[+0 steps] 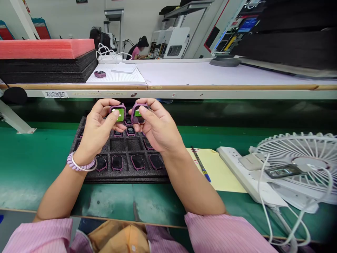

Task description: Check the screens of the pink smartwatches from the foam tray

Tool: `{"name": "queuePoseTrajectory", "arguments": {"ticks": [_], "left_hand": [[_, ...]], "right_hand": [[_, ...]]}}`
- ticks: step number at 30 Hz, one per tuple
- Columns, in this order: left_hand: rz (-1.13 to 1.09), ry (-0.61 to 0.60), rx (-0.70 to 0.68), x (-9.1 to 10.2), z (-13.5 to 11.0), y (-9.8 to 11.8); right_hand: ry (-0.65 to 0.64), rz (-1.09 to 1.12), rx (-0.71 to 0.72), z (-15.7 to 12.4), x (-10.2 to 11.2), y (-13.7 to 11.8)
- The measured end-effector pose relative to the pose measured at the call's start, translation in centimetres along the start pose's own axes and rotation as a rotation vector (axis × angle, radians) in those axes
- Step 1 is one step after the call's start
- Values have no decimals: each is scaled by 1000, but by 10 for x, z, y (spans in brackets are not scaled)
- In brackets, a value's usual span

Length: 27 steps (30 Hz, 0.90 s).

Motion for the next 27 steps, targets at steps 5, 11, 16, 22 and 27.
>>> {"name": "queuePoseTrajectory", "arguments": {"ticks": [5, 11, 16, 22, 27], "left_hand": [[-1, -21, -24, -1, 0, 1], [15, -1, -16, 1, 0, 0], [-27, 0, 21, 1, 0, -1], [-10, 11, 32, 2, 0, 0], [-22, -14, 45, 0, 0, -2]], "right_hand": [[-12, 22, 11, 0, -1, -2], [-13, -20, 9, 0, 0, -1], [0, -2, 0, -1, -1, -1], [8, 11, -3, -1, -1, -2], [-10, -11, 11, 0, -1, -2]]}}
Point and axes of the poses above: each hand's wrist, its own z-axis towards the middle knuckle, its own x-axis out of the back of the hand, y = z × x, the point moved 7 cm from there along z, towards the middle knuckle, and after that the axes turned 3 degrees about x, right-handed, at the moved point
